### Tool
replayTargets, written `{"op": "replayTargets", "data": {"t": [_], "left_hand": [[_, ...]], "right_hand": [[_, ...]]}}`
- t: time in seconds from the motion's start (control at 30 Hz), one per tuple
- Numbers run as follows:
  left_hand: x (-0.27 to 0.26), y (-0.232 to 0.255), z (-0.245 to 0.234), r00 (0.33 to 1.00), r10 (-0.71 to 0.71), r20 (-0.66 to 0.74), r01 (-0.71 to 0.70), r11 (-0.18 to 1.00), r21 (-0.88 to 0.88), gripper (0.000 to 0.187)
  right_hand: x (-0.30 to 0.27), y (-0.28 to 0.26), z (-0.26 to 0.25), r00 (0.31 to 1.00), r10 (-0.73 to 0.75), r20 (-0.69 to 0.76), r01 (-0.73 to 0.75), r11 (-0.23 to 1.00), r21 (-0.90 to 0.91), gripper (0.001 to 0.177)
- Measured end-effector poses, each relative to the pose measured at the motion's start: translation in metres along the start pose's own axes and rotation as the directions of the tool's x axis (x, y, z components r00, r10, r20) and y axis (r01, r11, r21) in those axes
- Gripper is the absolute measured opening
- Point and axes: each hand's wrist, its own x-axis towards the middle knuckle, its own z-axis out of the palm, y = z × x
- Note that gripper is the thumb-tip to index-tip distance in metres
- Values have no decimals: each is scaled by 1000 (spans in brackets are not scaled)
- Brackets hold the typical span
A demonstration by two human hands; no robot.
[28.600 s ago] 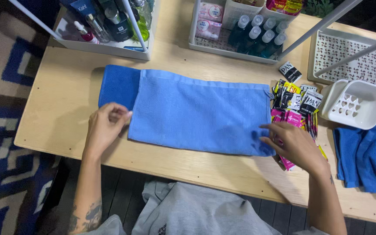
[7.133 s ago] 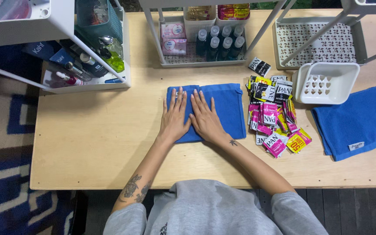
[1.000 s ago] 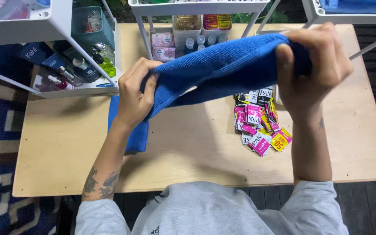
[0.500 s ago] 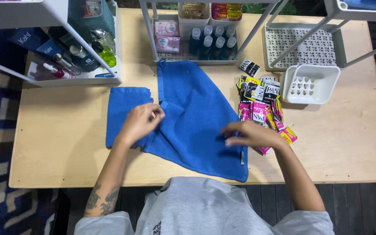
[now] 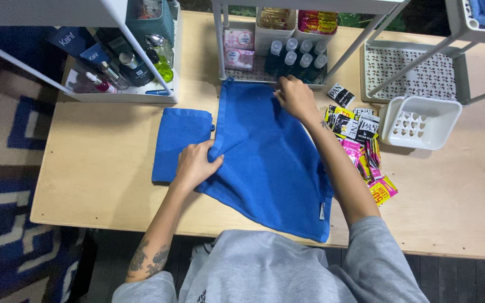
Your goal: The person places two pump bottles on a white shelf, then folds several blue towels on a wooden table and stacks them on a shelf. The person also moves a white plastic basket on the table.
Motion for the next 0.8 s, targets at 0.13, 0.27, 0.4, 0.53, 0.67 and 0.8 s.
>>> {"op": "replayTargets", "data": {"t": [0.13, 0.27, 0.4, 0.53, 0.67, 0.8], "left_hand": [[-8, -11, -36, 979, -100, 178, 125, 983, -137, 39], [-11, -15, -58, 968, -160, 191, 200, 957, -210, 47], [17, -13, -54, 988, -126, -91, 119, 990, -76, 39], [86, -8, -25, 933, 312, -178, -293, 948, 123, 51], [136, -7, 8, 812, 582, 35, -579, 798, 165, 56], [151, -12, 22, 814, 566, 132, -580, 782, 227, 38]], "right_hand": [[-15, 41, 5, 969, 104, 224, -94, 994, -52, 21], [-41, 54, 5, 965, 42, 259, -68, 994, 91, 29], [-52, 35, 4, 953, -23, 302, -71, 952, 298, 42], [-60, 1, 5, 945, -225, 237, 72, 851, 520, 61], [-64, -19, 3, 888, -447, 106, 319, 767, 557, 68], [-67, -10, -8, 918, -321, 232, 70, 708, 703, 57]]}}
